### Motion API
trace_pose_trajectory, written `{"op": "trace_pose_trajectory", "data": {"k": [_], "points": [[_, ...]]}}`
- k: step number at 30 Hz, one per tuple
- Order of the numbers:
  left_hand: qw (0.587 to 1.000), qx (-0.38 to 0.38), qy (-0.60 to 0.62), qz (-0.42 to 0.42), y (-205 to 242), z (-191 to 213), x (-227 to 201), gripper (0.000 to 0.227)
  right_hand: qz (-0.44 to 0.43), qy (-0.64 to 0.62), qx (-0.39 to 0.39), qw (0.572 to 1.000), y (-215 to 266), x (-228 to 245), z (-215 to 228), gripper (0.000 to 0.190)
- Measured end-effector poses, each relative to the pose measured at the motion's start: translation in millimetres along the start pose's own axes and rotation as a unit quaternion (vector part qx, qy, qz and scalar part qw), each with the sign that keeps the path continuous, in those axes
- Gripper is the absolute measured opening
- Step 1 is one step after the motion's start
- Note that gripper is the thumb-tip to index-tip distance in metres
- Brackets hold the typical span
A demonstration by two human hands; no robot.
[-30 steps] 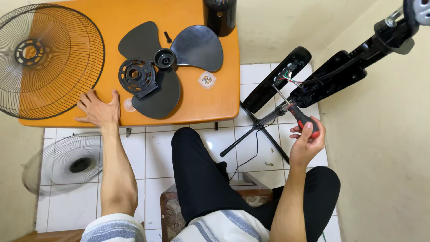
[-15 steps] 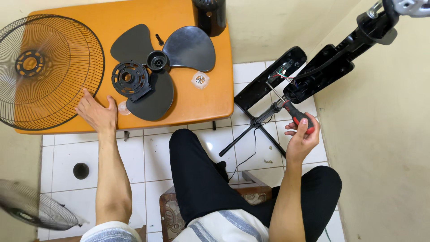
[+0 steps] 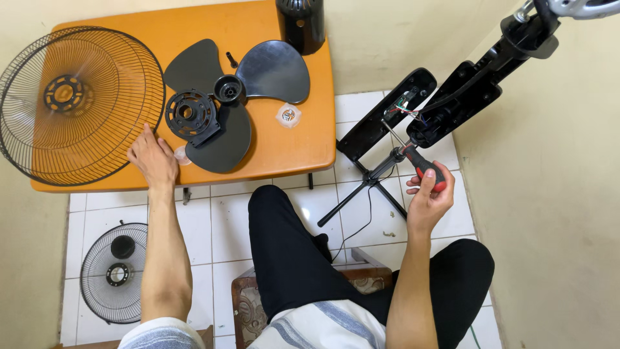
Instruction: The person uses a screwdriver to remove screws from the control panel and the fan stand, then detaches the control panel and sets it aside. They continue to unscrew and adjust the fan stand while the motor and blades remain disassembled on a nearby table.
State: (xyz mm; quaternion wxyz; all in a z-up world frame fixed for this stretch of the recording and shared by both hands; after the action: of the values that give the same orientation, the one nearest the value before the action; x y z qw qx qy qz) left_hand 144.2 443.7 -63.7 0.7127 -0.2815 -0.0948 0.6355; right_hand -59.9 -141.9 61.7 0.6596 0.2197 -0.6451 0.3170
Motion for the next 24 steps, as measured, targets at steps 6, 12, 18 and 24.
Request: {"op": "trace_pose_trajectory", "data": {"k": [6, 12, 18, 24], "points": [[0.999, 0.047, 0.017, 0.022, -16, -1, 8, 0.044, 0.002, 0.007, -0.002, 1.0, 2, 0, 3, 0.038], [0.993, 0.085, 0.012, 0.086, -31, 4, 0, 0.04, 0.009, 0.02, -0.003, 1.0, 1, 1, 5, 0.037], [0.99, -0.113, 0.055, 0.062, -48, 67, -87, 0.034, 0.001, 0.023, 0.001, 1.0, 0, 3, 8, 0.037], [0.952, -0.148, 0.253, -0.085, -51, 89, -267, 0.03, 0.009, 0.029, 0.011, 0.999, 1, 5, 13, 0.036]]}}
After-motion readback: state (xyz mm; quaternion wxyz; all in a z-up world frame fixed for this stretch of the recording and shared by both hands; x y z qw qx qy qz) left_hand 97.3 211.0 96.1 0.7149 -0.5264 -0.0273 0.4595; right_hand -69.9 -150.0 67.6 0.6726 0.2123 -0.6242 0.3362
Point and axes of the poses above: each hand's wrist, its own y-axis away from the middle knuckle, its own z-axis out of the back of the hand, x = y × z, the point moved 4 cm from there along -y, towards the middle knuckle, and after that the axes turned 9 degrees about -z, right-handed, at the moved point
